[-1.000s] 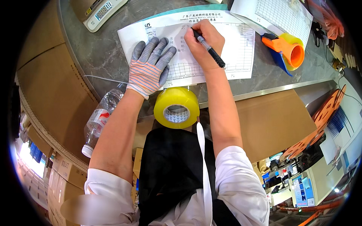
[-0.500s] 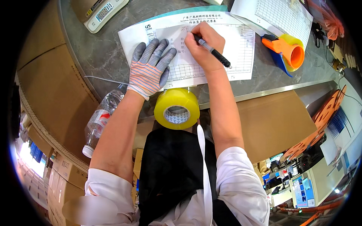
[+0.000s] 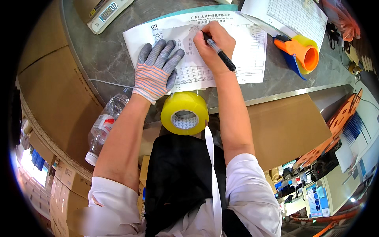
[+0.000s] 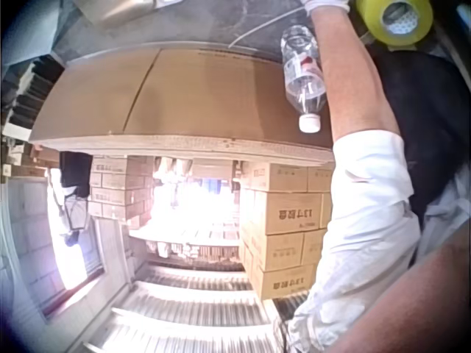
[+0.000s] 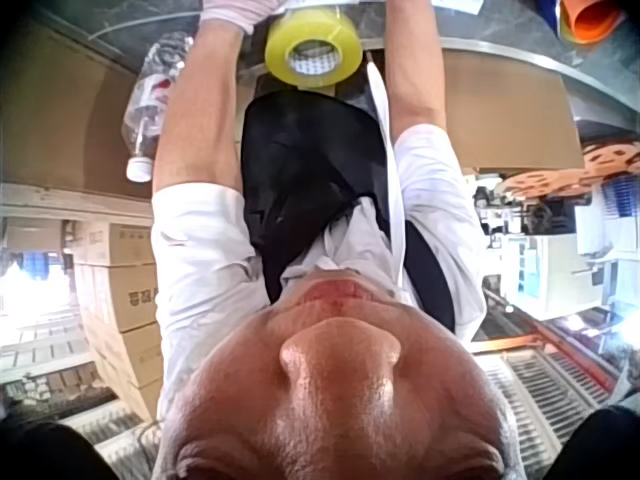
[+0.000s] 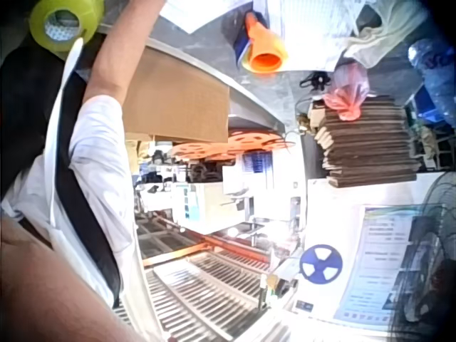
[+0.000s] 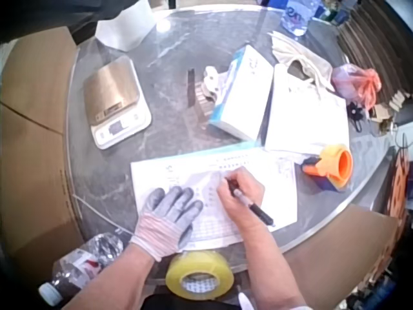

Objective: The person operates a machine to wrap a plastic spool in film, then moves to a table to weigh the spool and record the weight on a log sheet. The person then places the spool into a cardboard box.

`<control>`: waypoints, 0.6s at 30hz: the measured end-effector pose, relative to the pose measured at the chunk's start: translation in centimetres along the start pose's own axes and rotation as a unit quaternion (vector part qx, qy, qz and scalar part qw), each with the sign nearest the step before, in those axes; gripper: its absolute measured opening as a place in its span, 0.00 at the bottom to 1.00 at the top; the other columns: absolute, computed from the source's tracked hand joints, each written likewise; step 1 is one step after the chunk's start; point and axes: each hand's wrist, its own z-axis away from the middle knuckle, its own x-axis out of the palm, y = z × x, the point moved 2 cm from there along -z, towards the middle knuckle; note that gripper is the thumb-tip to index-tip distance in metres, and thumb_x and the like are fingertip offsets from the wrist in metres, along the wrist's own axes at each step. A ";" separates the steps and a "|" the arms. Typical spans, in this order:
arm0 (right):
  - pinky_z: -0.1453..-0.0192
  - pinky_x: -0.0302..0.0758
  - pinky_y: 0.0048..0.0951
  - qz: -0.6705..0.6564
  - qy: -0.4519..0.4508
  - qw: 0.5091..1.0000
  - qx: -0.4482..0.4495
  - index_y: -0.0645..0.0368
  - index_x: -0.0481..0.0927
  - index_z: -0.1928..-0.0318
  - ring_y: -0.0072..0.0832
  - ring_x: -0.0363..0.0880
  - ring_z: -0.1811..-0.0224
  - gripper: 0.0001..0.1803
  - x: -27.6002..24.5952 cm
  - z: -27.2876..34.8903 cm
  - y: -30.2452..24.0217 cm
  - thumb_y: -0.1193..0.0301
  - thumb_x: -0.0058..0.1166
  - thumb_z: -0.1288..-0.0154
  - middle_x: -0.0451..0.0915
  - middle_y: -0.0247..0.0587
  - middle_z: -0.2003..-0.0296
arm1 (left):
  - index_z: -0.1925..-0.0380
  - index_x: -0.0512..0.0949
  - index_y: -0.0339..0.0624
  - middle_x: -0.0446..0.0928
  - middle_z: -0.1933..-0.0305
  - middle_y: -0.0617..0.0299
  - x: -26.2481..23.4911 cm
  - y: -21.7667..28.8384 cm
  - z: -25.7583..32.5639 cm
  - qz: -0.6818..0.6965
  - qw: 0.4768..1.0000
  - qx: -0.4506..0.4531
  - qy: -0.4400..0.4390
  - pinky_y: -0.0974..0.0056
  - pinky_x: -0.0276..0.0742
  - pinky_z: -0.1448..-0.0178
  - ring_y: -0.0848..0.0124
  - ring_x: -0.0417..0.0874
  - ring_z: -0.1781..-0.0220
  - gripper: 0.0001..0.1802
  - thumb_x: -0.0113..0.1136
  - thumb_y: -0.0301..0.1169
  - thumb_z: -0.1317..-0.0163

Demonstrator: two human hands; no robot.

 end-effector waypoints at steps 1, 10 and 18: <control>0.74 0.72 0.22 0.003 0.002 1.000 -0.008 0.60 0.72 0.75 0.23 0.73 0.81 0.07 0.0 0.0 0.1 0.77 0.59 0.50 0.74 0.37 0.81 | 0.43 0.71 0.57 0.69 0.38 0.59 0.0 0.0 0.0 0.000 1.000 0.001 0.001 0.46 0.57 0.33 0.59 0.68 0.36 0.31 0.60 0.36 0.53; 0.75 0.69 0.22 0.010 0.001 1.000 -0.001 0.60 0.72 0.76 0.22 0.71 0.82 0.05 0.0 -0.5 0.0 0.77 0.56 0.51 0.73 0.36 0.82 | 0.42 0.70 0.57 0.68 0.36 0.58 0.3 -0.2 -0.5 -0.010 1.000 0.004 -0.014 0.47 0.56 0.32 0.59 0.66 0.34 0.30 0.58 0.38 0.50; 0.82 0.54 0.16 -0.387 0.123 0.873 0.271 0.50 0.68 0.71 0.11 0.58 0.83 0.09 -3.8 1.4 7.7 0.67 0.53 0.35 0.60 0.22 0.83 | 0.39 0.67 0.50 0.61 0.31 0.56 0.1 0.4 -0.5 0.096 0.986 -0.011 -0.135 0.48 0.51 0.27 0.59 0.59 0.29 0.27 0.46 0.35 0.41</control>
